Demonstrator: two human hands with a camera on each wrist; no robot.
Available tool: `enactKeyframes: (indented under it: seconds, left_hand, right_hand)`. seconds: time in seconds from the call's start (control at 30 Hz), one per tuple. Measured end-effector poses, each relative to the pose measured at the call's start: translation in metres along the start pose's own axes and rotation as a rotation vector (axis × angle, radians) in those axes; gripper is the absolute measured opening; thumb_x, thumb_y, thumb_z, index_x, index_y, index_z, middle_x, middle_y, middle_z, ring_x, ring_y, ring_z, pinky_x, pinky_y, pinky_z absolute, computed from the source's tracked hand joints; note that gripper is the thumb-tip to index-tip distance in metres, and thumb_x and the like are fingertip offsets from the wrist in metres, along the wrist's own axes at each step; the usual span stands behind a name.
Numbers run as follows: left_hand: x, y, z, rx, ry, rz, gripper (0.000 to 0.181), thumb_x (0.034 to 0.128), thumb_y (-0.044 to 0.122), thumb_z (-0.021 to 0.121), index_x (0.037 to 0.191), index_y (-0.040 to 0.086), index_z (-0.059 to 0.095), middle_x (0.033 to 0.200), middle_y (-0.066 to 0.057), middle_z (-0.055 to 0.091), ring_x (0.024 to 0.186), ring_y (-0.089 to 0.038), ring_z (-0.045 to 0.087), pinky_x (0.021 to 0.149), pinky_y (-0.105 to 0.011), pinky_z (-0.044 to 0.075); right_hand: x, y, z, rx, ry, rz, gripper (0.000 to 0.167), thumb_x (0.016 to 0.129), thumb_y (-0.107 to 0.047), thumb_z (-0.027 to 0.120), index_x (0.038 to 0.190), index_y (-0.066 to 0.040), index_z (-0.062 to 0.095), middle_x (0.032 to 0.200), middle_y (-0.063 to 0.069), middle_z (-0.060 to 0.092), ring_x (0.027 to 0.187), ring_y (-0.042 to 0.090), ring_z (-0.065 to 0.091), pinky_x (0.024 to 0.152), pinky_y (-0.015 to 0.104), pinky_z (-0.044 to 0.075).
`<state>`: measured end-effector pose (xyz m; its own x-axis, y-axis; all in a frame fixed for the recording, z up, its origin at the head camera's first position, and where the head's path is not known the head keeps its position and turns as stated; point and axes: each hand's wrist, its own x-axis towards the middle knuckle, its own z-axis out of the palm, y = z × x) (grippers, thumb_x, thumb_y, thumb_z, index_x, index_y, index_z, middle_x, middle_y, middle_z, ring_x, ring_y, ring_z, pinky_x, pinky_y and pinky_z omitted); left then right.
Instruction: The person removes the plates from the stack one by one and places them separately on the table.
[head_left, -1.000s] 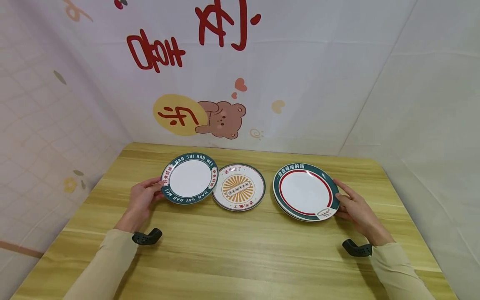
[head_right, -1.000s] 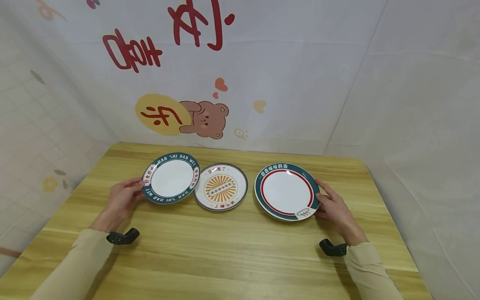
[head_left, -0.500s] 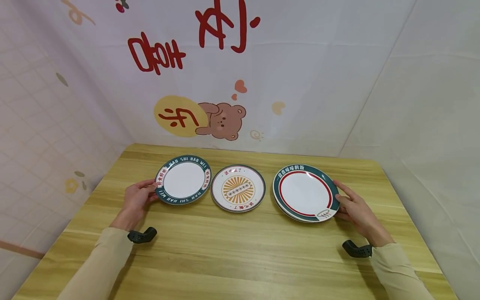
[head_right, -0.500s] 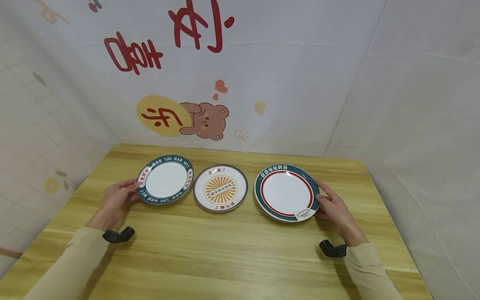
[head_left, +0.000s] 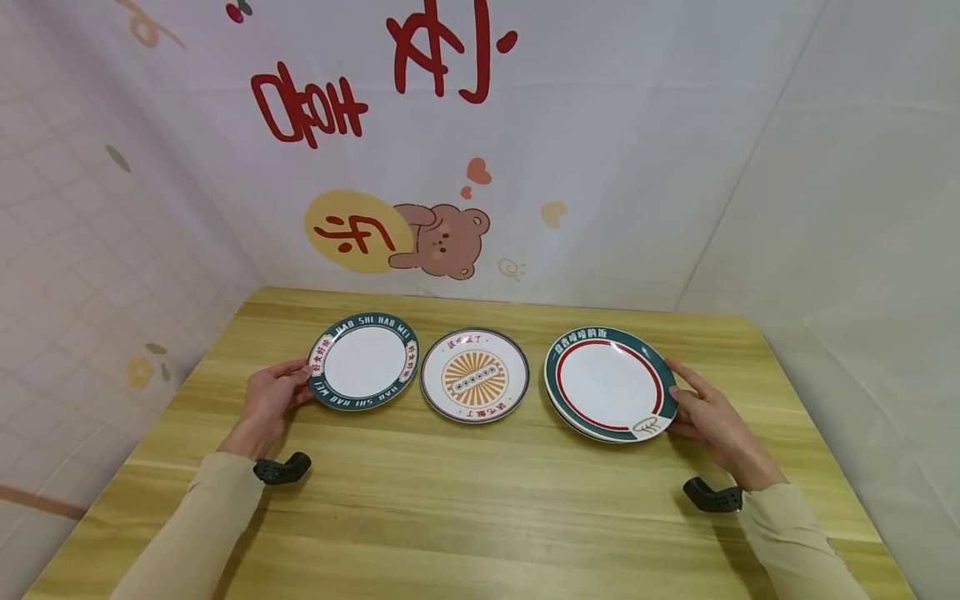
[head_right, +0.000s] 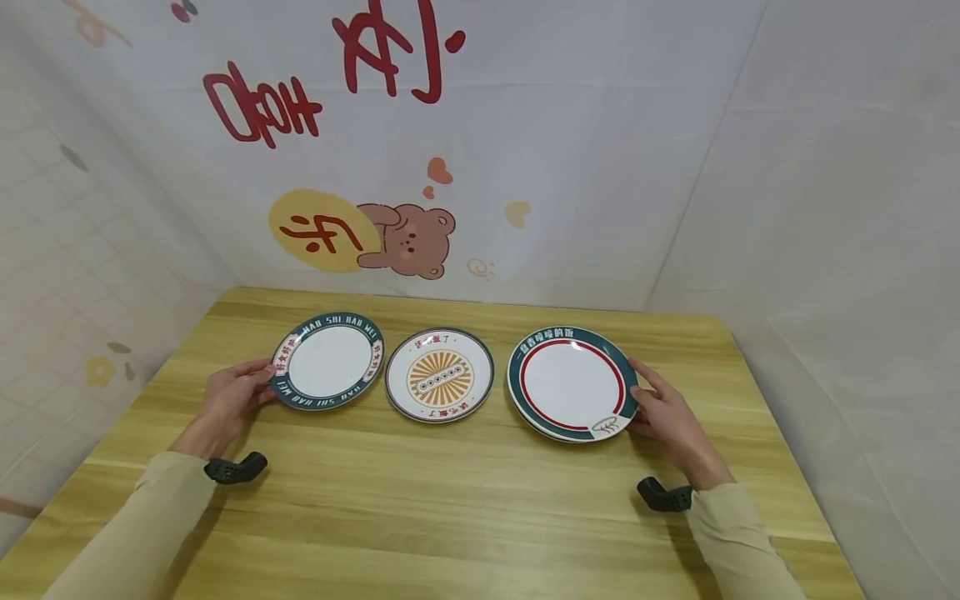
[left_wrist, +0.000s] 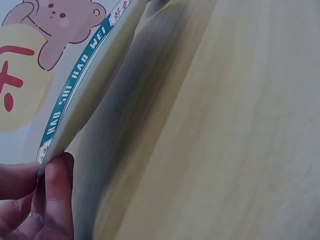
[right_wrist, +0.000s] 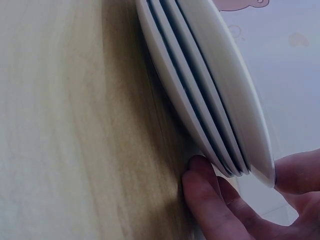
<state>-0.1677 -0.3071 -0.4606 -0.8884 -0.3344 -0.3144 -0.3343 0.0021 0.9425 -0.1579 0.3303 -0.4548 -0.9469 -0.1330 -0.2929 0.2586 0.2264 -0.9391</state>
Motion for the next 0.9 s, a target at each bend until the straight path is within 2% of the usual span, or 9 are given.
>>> enactKeyframes:
  seconds: [0.43,0.67,0.9]
  left_hand:
    - [0.0017,0.0001,-0.0035,0.051,0.003,-0.038,0.048,0.1072,0.015,0.057,0.15,-0.004,0.048,0.102,0.003,0.064,0.078,-0.006,0.065,0.074,-0.021,0.061]
    - [0.0024,0.002,-0.0044,0.064,0.008,-0.04,0.048,0.1074,0.015,0.057,0.151,-0.004,0.048,0.109,-0.002,0.063,0.078,-0.006,0.066,0.075,-0.021,0.061]
    - [0.0041,-0.0022,-0.0061,0.1,0.03,-0.061,0.048,0.108,0.018,0.056,0.15,-0.003,0.049,0.117,-0.007,0.06,0.076,-0.007,0.065,0.073,-0.02,0.06]
  right_hand:
    - [-0.0006,-0.0009,0.002,0.006,0.014,0.004,0.061,0.114,-0.025,0.038,0.168,-0.016,0.009,0.153,0.037,0.033,0.099,0.01,0.07,0.086,0.03,0.061]
    - [0.001,-0.0012,0.0017,-0.003,0.023,-0.006,0.061,0.114,-0.025,0.038,0.168,-0.016,0.009,0.154,0.038,0.034,0.099,0.011,0.07,0.085,0.031,0.061]
    - [0.0015,0.0013,0.0005,-0.006,0.017,0.002,0.062,0.114,-0.024,0.039,0.167,-0.016,0.009,0.153,0.037,0.036,0.099,0.012,0.071,0.085,0.032,0.061]
